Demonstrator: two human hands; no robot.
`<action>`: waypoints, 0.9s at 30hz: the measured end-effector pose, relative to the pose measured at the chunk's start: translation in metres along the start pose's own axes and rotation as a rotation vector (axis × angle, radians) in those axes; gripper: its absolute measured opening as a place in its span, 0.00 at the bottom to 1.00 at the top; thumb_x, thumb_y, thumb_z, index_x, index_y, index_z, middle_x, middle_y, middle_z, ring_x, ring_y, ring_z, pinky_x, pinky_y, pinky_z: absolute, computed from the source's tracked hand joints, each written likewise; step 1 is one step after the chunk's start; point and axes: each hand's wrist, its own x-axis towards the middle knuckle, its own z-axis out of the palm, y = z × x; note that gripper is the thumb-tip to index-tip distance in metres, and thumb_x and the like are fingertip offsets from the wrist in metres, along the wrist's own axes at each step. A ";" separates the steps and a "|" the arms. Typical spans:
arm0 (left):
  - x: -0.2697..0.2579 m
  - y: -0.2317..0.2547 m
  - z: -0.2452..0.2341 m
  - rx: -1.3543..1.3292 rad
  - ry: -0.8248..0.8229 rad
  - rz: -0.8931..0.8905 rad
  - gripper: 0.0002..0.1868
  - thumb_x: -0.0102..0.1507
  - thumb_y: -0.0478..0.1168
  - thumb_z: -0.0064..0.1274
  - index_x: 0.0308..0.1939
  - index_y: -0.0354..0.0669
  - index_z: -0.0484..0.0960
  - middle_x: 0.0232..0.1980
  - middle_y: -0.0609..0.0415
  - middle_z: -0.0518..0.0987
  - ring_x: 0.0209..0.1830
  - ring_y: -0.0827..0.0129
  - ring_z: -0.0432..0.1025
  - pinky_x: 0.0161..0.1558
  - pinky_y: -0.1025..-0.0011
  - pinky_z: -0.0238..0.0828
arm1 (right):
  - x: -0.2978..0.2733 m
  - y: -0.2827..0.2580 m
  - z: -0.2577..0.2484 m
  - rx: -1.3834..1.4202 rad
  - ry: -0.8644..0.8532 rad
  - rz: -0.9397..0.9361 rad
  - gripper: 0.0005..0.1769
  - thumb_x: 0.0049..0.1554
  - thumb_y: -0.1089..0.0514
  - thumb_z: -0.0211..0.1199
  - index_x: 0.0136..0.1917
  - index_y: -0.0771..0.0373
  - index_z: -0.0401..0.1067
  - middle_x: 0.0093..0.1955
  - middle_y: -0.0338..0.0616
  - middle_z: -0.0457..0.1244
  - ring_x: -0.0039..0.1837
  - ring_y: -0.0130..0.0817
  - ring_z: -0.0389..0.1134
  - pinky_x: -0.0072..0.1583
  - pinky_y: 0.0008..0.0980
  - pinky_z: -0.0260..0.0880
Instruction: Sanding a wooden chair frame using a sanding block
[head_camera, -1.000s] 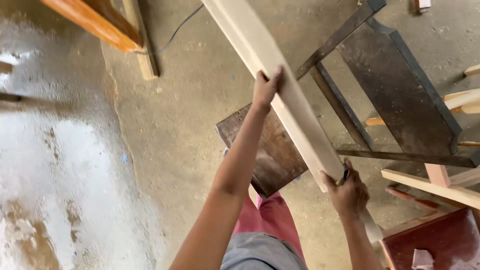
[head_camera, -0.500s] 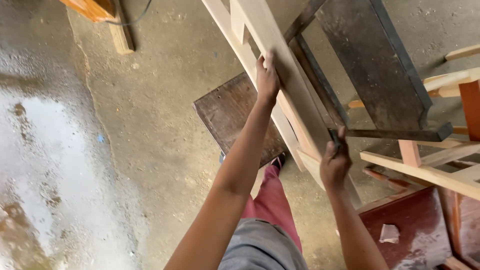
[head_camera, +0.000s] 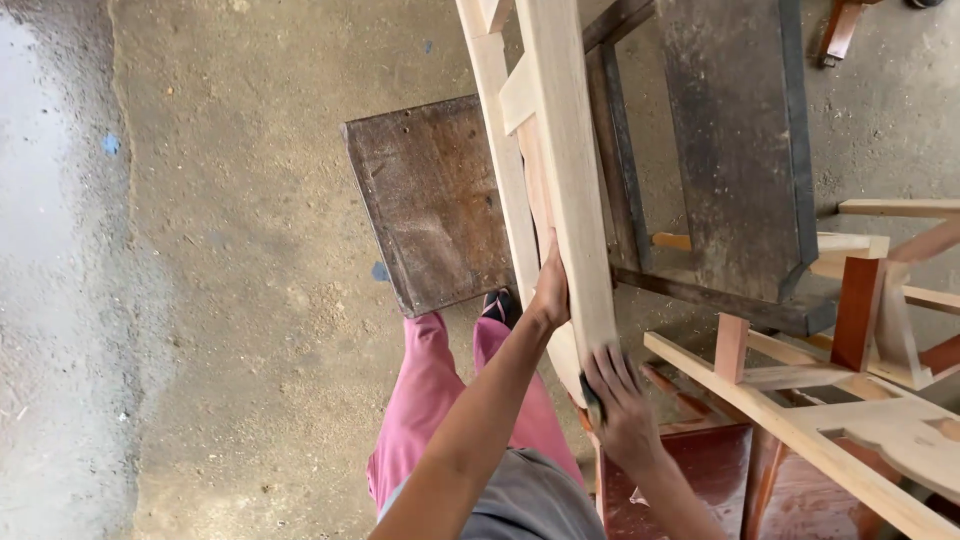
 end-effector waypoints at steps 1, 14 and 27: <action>0.018 -0.017 -0.019 -0.161 -0.137 -0.027 0.49 0.61 0.80 0.30 0.71 0.50 0.71 0.64 0.47 0.76 0.62 0.56 0.70 0.65 0.56 0.66 | 0.034 -0.003 -0.012 0.025 0.047 -0.051 0.27 0.65 0.61 0.46 0.77 0.68 0.58 0.79 0.56 0.54 0.82 0.55 0.50 0.82 0.54 0.45; -0.063 -0.043 0.012 0.018 -0.057 0.109 0.51 0.68 0.79 0.21 0.80 0.45 0.56 0.82 0.42 0.54 0.81 0.50 0.52 0.77 0.52 0.50 | 0.240 0.046 -0.036 0.136 0.533 -0.114 0.27 0.72 0.55 0.47 0.80 0.69 0.59 0.81 0.59 0.50 0.81 0.55 0.48 0.79 0.51 0.49; -0.110 -0.020 0.024 0.661 -0.080 0.170 0.41 0.71 0.50 0.11 0.69 0.13 0.61 0.73 0.14 0.56 0.78 0.27 0.47 0.80 0.40 0.35 | 0.199 0.036 -0.010 -0.039 0.156 -0.173 0.24 0.60 0.61 0.57 0.70 0.63 0.71 0.76 0.56 0.59 0.80 0.59 0.53 0.79 0.56 0.47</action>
